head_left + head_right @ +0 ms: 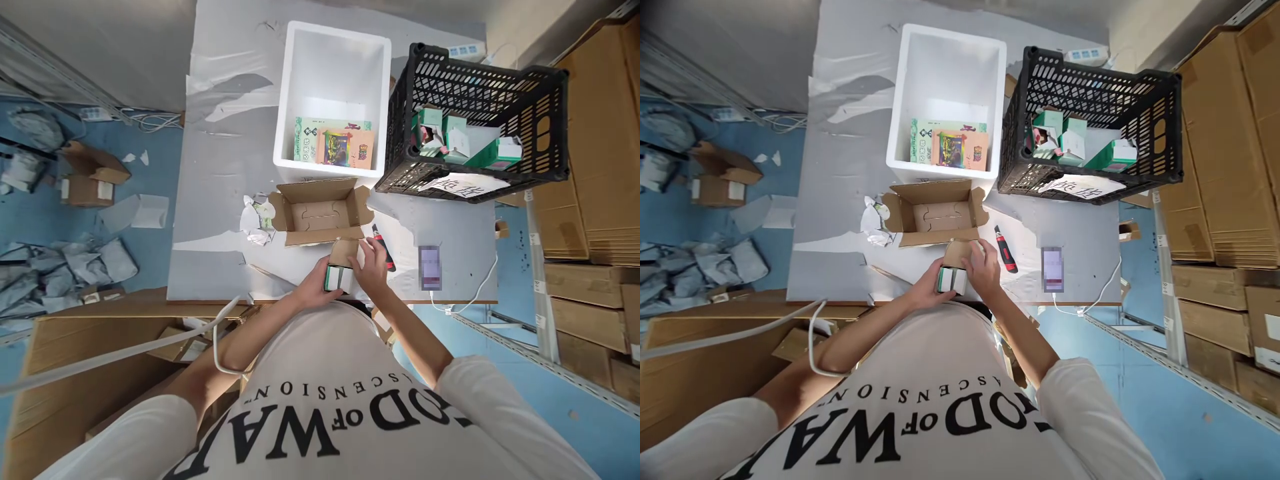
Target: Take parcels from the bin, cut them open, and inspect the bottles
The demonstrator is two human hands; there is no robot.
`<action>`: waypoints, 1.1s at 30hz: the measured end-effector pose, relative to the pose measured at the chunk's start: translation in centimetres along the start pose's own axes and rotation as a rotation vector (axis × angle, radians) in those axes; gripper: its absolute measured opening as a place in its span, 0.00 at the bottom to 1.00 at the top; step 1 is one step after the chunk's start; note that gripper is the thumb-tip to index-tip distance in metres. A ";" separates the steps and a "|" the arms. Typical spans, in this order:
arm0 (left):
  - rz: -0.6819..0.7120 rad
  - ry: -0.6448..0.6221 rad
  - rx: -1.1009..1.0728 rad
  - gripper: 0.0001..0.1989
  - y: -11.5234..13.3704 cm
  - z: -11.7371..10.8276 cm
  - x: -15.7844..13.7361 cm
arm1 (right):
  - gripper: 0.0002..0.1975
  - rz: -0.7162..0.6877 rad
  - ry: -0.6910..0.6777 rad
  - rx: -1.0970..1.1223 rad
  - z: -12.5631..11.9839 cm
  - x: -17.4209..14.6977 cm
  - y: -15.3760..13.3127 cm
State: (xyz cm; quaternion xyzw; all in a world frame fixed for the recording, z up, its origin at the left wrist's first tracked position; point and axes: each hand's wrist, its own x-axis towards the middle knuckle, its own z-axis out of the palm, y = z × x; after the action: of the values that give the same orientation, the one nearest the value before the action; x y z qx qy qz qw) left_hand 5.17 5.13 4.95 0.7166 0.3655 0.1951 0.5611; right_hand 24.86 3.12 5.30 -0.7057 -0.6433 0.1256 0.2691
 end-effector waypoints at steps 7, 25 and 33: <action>0.131 0.045 -0.021 0.38 -1.1 0.3 -0.8 | 0.18 -0.882 -0.424 -0.093 -4.0 -0.7 -1.5; -0.109 0.121 -0.226 0.32 -3.2 0.5 -2.2 | 0.14 -0.662 -0.415 -0.165 -4.1 -4.1 2.3; -0.010 -0.053 0.001 0.62 -2.7 -0.5 -1.2 | 0.13 -0.429 -0.359 -0.311 -4.6 -3.1 -2.3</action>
State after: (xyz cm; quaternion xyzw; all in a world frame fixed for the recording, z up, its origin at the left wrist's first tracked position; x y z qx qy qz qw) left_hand 3.22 4.85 2.65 0.7199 0.3542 0.1729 0.5712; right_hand 24.93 -0.84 9.78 -0.5532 -0.8261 0.0885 0.0604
